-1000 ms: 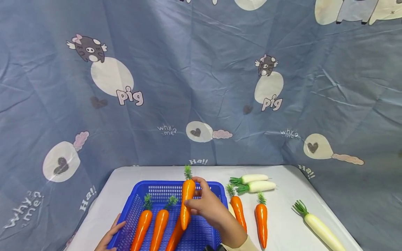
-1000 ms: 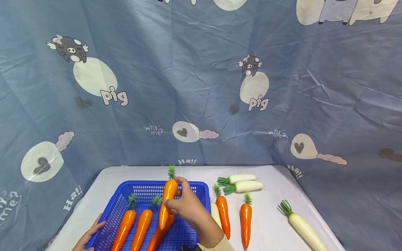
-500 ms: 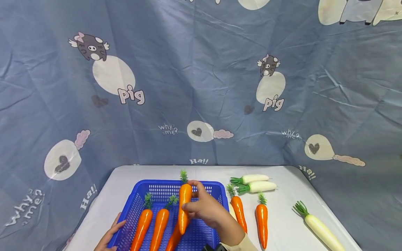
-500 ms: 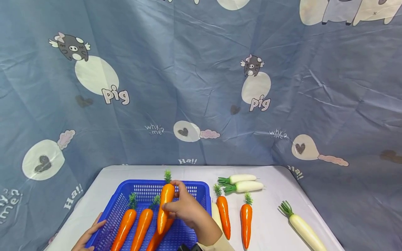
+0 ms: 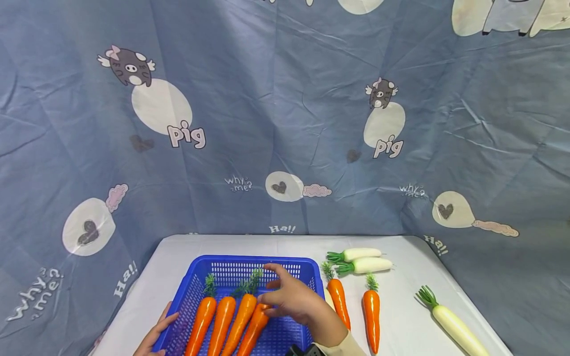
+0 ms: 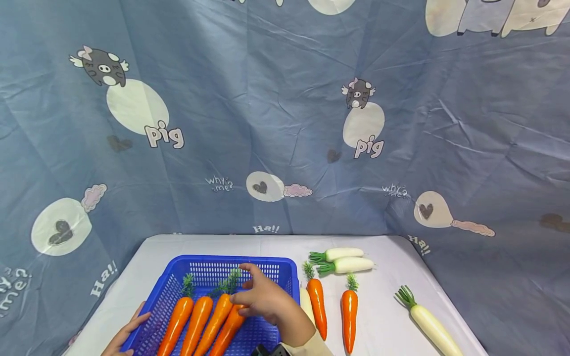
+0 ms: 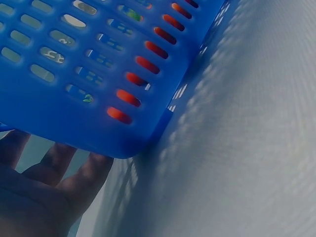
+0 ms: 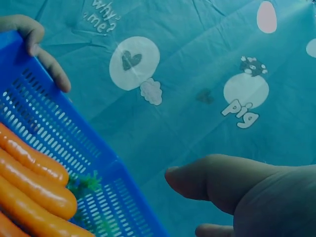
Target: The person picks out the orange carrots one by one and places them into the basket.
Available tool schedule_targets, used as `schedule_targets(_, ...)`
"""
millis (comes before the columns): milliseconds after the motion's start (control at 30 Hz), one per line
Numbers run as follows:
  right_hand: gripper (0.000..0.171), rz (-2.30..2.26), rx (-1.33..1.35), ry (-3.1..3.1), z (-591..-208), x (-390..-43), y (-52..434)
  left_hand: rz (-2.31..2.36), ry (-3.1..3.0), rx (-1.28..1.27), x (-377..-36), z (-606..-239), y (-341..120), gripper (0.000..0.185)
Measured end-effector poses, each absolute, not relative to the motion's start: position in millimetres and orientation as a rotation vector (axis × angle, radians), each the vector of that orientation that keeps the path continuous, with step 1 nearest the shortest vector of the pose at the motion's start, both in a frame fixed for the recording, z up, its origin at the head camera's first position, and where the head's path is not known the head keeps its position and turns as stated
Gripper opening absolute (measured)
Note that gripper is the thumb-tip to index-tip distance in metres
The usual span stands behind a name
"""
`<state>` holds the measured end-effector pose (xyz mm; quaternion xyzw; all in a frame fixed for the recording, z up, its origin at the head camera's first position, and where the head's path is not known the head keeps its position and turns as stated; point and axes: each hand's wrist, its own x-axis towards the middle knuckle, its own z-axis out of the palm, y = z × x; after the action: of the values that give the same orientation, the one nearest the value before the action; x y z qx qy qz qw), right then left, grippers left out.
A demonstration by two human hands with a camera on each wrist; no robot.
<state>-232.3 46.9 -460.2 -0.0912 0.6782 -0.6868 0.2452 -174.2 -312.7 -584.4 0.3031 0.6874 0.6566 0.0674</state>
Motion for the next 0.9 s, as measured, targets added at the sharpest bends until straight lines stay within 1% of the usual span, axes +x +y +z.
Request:
schedule_targets(167,0.077,-1.909,-0.25,1.844,-462.9,-234.3,47.6,2.021,1.973,0.972,-175.7,-585.0,-312.4,0.055)
schedule_targets(400,0.074,-1.942,-0.26,1.837,-463.6,-234.5,47.1,1.998,2.037,0.915,-174.0,-584.3,-311.6,0.055)
schedule_targets(900,0.065,-1.991,-0.263,1.806,-457.7,-233.1,48.4,2.036,2.0,0.987,-176.1,-587.0,-312.0,0.054)
